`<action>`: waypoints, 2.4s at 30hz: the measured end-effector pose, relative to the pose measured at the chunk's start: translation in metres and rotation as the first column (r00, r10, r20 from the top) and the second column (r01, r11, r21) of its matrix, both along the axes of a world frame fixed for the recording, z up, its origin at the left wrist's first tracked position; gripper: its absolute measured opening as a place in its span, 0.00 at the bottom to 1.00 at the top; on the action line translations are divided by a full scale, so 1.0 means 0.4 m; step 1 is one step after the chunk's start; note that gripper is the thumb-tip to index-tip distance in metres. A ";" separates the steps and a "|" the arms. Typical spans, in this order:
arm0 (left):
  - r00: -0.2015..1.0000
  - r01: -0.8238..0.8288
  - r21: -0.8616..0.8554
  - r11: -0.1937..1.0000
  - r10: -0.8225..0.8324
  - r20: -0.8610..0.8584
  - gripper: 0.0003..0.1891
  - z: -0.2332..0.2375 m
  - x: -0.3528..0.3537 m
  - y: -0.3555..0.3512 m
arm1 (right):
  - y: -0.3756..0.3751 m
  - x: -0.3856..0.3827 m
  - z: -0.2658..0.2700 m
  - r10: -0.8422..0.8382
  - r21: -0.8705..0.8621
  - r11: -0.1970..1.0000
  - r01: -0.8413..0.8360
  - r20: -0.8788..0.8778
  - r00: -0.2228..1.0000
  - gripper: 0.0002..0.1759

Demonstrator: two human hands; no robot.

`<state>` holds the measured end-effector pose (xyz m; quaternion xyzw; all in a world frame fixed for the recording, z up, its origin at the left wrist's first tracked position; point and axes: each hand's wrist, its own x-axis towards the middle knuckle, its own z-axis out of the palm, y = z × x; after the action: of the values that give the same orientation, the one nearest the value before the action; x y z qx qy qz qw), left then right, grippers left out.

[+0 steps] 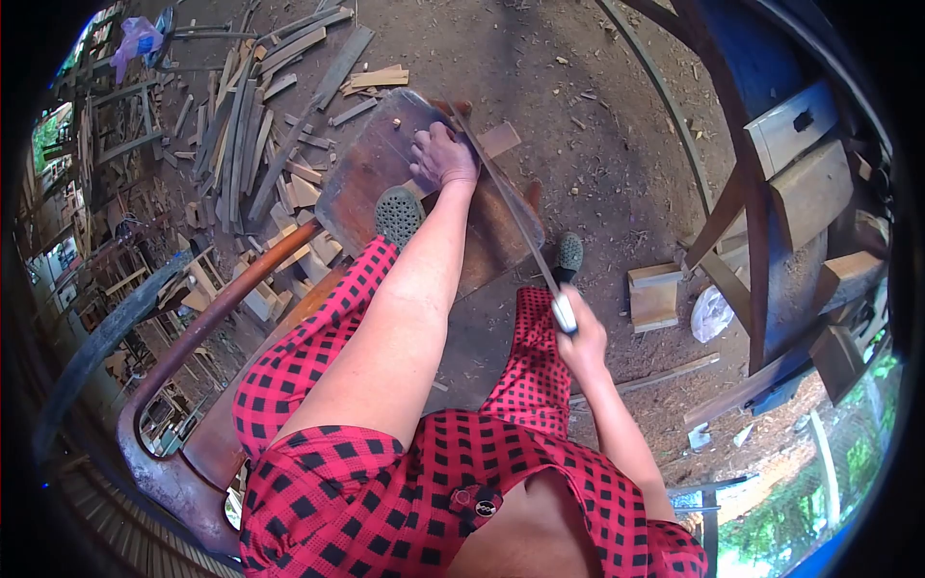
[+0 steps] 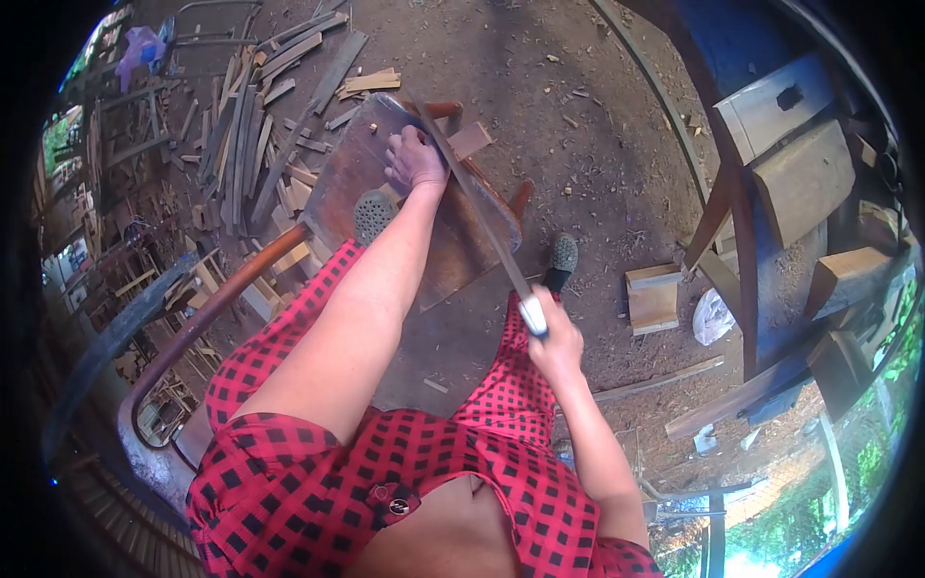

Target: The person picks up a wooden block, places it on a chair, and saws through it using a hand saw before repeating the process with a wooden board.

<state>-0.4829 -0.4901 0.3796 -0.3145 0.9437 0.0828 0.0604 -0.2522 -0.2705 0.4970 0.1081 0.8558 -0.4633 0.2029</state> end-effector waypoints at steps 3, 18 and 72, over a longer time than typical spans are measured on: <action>1.000 0.002 -0.026 1.000 -0.002 -0.026 0.09 -0.019 0.003 -0.010 | -0.078 -0.158 -0.086 0.004 -0.051 0.999 -0.007 -0.050 0.999 0.35; 1.000 0.006 -0.038 0.999 -0.007 -0.022 0.09 -0.006 0.001 -0.003 | -0.053 -0.184 -0.073 0.058 -0.078 0.996 -0.046 0.154 0.986 0.35; 0.999 -0.013 -0.016 1.000 0.013 0.043 0.14 0.001 -0.004 0.000 | 0.034 0.084 0.056 -0.080 -0.066 0.995 0.079 -0.012 0.997 0.37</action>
<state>-0.4843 -0.4901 0.3801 -0.3229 0.9407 0.0689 0.0776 -0.2184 -0.2569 0.5195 0.1319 0.8368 -0.4995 0.1813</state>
